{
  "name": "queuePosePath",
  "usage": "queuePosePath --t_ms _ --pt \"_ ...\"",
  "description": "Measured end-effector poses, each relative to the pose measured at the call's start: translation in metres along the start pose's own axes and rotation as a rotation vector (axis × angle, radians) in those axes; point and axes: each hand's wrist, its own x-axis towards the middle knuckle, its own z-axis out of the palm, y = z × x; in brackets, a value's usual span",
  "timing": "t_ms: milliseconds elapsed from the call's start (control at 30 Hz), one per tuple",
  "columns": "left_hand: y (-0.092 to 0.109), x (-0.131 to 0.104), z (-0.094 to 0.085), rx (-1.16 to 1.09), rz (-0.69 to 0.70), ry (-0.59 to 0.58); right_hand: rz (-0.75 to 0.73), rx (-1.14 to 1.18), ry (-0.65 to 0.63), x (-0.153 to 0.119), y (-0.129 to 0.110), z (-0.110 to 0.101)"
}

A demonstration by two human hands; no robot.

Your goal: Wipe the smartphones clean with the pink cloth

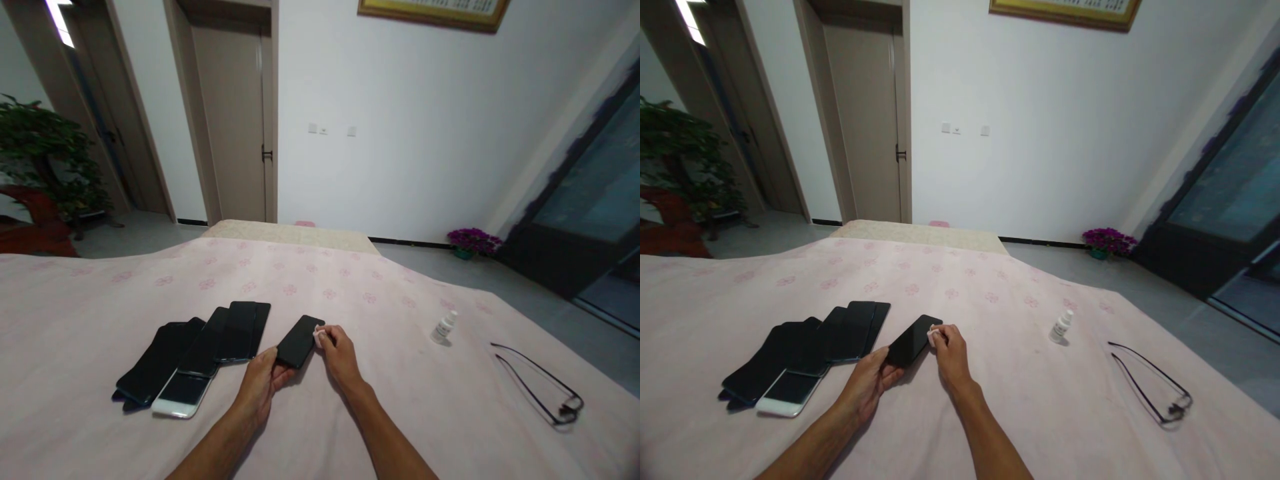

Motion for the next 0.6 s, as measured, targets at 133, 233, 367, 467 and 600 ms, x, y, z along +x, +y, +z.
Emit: queuePosePath --t_ms 133,233,367,467,600 --pt "0.003 0.002 -0.003 -0.062 -0.021 -0.022 -0.180 -0.010 -0.071 -0.013 -0.012 0.007" --pt "0.006 0.003 -0.004 -0.095 -0.059 -0.060 -0.299 -0.015 -0.086 -0.016 -0.018 0.008" --pt "0.008 -0.001 -0.001 -0.126 -0.166 -0.093 -0.259 -0.033 0.039 -0.006 -0.012 0.002" --pt "0.007 -0.006 0.002 -0.122 -0.210 -0.124 -0.140 -0.020 0.147 0.003 0.000 -0.006" --pt "0.004 -0.010 0.004 -0.132 -0.228 -0.135 -0.036 0.026 0.176 0.006 0.005 -0.009"
